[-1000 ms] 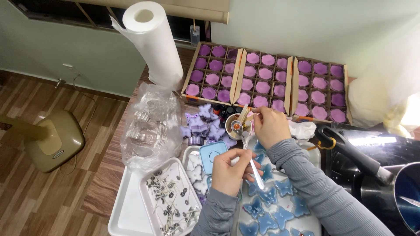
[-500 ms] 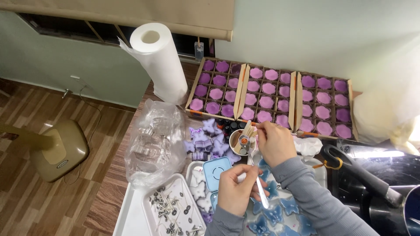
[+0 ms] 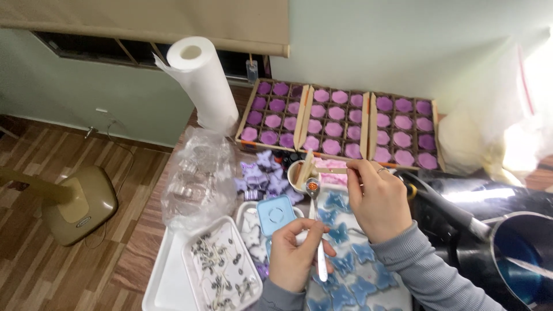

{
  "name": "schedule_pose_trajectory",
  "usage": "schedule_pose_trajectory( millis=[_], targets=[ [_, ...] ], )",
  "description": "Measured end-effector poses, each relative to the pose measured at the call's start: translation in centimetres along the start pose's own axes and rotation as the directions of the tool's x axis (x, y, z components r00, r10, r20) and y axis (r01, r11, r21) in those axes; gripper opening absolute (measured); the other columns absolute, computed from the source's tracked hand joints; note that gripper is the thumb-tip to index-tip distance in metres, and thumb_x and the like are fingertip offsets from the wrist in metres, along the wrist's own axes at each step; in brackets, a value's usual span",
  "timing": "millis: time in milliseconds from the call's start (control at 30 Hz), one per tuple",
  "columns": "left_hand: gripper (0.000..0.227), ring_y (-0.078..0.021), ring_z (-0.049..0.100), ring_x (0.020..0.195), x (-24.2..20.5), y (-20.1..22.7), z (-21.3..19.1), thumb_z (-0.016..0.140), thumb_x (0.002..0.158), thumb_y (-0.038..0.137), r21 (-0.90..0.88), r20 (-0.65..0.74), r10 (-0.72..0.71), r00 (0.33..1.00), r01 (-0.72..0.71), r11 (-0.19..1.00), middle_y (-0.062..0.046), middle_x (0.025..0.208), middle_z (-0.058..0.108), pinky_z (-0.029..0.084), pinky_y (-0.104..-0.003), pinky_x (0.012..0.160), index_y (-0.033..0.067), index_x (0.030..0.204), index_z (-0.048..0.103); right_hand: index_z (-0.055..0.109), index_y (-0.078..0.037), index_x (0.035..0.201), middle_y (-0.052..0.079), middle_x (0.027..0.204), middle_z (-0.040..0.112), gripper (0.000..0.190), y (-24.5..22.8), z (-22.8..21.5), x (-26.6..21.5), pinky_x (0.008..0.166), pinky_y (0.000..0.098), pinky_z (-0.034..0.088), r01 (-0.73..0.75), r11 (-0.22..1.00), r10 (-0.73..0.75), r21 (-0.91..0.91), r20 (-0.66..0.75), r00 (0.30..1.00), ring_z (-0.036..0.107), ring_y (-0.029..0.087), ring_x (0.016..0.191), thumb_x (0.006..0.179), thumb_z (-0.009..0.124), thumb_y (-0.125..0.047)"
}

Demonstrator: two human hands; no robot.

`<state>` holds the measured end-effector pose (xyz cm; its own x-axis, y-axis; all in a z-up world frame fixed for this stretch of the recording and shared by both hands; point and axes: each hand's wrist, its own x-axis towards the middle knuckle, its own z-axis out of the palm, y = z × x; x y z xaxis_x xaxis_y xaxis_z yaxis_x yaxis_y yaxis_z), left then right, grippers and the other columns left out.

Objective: Decorating small butterfly-shaped wax pieces with glitter and melted wax.

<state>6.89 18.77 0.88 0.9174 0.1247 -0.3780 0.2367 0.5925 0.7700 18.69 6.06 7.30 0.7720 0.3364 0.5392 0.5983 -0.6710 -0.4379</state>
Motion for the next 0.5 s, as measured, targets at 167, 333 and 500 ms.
schedule_pose_trajectory(
  millis=[167, 333, 500],
  targets=[
    [0.025, -0.0189, 0.065, 0.044, -3.0, -1.1, 0.6, 0.065, 0.099, 0.018, 0.091, 0.010, 0.035, 0.999, -0.036, 0.995, -0.015, 0.066, 0.071, 0.049, -0.027, 0.038, -0.0073, 0.100, 0.069, 0.068, -0.003, 0.102, 0.011, 0.083, 0.070, 0.012, -1.1, -5.2, -3.0, 0.065, 0.0362, 0.055, -0.023, 0.999, 0.022, 0.036, 0.015, 1.000, 0.071, 0.026, 0.074, 0.090, 0.069, -0.004],
    [0.023, -0.0203, 0.063, 0.039, -6.2, -3.1, 2.1, 0.065, 0.096, 0.017, 0.088, 0.014, -0.066, 0.998, 0.065, 0.994, -0.016, 0.064, 0.071, 0.047, -0.029, 0.034, -0.0052, 0.099, 0.068, 0.071, -0.003, 0.103, 0.009, 0.088, 0.075, 0.014, -0.2, -11.4, -8.0, 0.061, 0.0281, 0.058, -0.127, 0.991, 0.126, 0.036, 0.024, 0.992, 0.075, 0.016, 0.070, 0.090, 0.071, -0.005],
    [0.025, -0.0162, 0.058, 0.035, -8.8, -7.3, 3.4, 0.063, 0.100, 0.019, 0.173, 0.094, -0.139, 0.986, 0.122, 0.977, -0.015, 0.062, 0.070, 0.042, -0.026, 0.032, -0.0048, 0.099, 0.069, 0.068, 0.007, 0.106, 0.016, 0.090, 0.077, 0.016, 4.0, -15.8, -14.2, 0.071, 0.0285, 0.064, -0.409, 0.888, 0.412, 0.212, 0.032, 0.911, 0.078, 0.017, 0.080, 0.095, 0.064, -0.004]
  ],
)
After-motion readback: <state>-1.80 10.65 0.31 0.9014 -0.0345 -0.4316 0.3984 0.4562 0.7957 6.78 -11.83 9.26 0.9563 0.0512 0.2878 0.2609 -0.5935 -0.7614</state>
